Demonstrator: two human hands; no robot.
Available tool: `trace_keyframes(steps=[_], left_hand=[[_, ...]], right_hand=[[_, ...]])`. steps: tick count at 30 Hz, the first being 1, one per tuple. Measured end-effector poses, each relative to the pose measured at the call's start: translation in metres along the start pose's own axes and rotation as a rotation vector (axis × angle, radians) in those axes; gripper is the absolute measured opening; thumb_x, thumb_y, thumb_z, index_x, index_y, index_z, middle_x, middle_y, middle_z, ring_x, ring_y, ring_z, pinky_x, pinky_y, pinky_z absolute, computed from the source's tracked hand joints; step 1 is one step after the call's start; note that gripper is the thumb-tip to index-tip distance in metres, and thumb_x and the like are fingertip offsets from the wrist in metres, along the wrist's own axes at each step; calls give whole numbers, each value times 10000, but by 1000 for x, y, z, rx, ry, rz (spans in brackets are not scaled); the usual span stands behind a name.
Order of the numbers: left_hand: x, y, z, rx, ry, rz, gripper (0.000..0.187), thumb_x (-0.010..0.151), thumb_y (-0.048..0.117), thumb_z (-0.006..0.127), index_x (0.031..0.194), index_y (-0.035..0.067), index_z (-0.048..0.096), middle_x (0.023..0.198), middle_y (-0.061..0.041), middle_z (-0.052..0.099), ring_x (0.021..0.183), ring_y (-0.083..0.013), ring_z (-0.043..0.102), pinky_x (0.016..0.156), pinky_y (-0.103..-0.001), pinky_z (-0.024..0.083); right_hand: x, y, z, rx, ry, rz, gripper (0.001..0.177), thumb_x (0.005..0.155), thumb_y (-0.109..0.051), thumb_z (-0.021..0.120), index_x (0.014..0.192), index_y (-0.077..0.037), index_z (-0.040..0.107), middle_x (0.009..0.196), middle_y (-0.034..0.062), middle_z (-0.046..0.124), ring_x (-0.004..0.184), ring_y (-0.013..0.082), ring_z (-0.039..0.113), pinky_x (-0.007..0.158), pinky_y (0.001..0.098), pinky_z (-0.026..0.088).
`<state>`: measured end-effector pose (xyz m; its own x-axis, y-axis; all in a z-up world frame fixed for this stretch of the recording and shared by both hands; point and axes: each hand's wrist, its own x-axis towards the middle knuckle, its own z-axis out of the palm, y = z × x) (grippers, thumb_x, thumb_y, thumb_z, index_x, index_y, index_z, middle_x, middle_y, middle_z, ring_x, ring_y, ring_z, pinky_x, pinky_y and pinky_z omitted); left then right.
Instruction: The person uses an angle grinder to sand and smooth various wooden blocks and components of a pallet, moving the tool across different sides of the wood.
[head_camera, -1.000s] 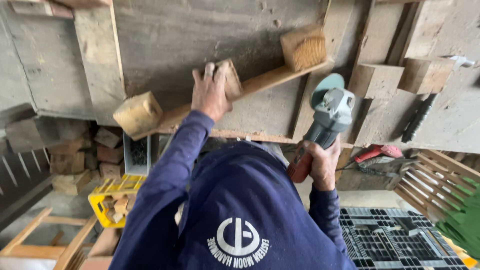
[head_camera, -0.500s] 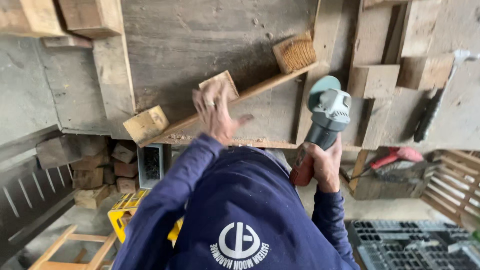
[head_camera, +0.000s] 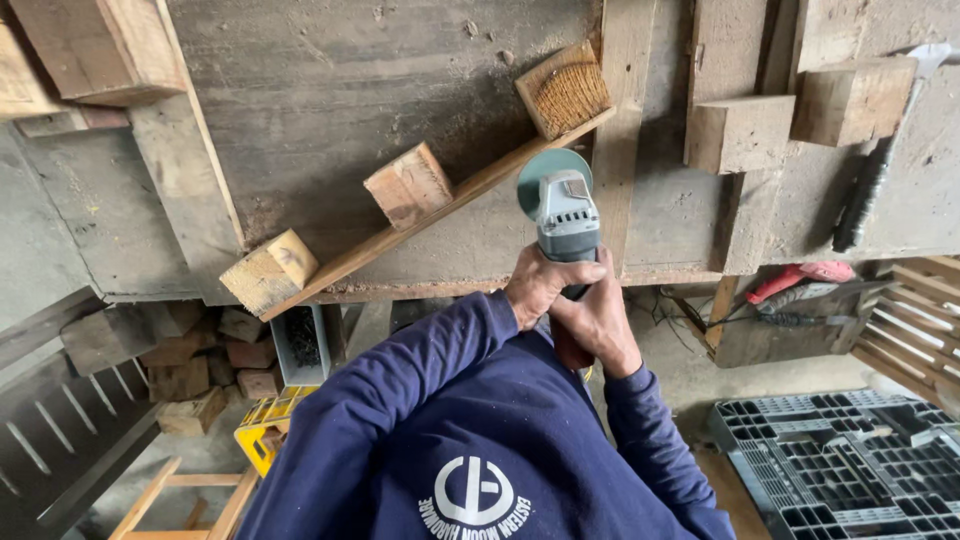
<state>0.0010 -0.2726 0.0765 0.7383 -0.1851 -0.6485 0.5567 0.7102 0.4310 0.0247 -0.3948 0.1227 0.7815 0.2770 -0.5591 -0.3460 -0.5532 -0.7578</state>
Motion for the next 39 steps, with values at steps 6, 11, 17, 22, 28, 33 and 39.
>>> trace_keyframes(steps=[6, 11, 17, 22, 28, 33, 39], left_hand=[[13, -7, -7, -51, 39, 19, 400, 768, 155, 856, 1116, 41, 694, 1032, -71, 715, 971, -202, 685, 914, -385, 575], [30, -16, -5, -49, 58, 4, 379, 766, 147, 851, 1100, 45, 703, 1027, -57, 718, 959, -177, 681, 906, -370, 570], [61, -16, 17, -33, 5, 18, 399, 755, 174, 857, 1099, 37, 708, 1036, -96, 731, 953, -216, 702, 897, -390, 594], [97, -16, 39, -15, -99, 83, 455, 733, 222, 863, 1116, 75, 668, 1059, -92, 701, 971, -229, 708, 898, -426, 627], [100, -11, 46, 65, -79, 5, 450, 741, 246, 855, 1115, 53, 695, 1051, -105, 725, 967, -238, 711, 914, -428, 604], [59, -10, 27, -34, -35, 7, 406, 739, 212, 857, 1083, 69, 696, 1019, -80, 728, 952, -217, 712, 907, -413, 612], [20, -7, 2, -168, 56, -24, 349, 788, 101, 846, 1105, 48, 710, 1024, -63, 725, 957, -185, 687, 908, -378, 574]], right_hand=[[12, -19, -8, -78, -74, 96, 879, 732, -317, 837, 1429, 7, 409, 1247, 211, 665, 1170, 305, 674, 976, 424, 541], [24, -16, -17, -88, -69, 70, 874, 729, -305, 853, 1417, 16, 420, 1263, 228, 652, 1171, 323, 663, 961, 432, 540], [40, -2, -41, -18, -35, 60, 869, 749, -274, 839, 1430, 24, 388, 1269, 212, 611, 1143, 304, 656, 957, 421, 577], [56, 3, -68, 127, -29, 131, 843, 767, -266, 822, 1417, 9, 360, 1253, 179, 596, 1066, 247, 676, 881, 391, 631], [53, -3, -73, 75, 20, 54, 801, 796, -251, 825, 1414, 8, 386, 1236, 188, 632, 1064, 249, 672, 873, 382, 606], [39, -6, -50, -33, -78, 136, 756, 779, -267, 818, 1350, 7, 404, 1218, 212, 637, 1057, 291, 696, 865, 396, 632], [28, -18, -22, -76, -153, 69, 873, 730, -223, 826, 1445, 20, 388, 1280, 234, 645, 1178, 337, 663, 990, 444, 549]])
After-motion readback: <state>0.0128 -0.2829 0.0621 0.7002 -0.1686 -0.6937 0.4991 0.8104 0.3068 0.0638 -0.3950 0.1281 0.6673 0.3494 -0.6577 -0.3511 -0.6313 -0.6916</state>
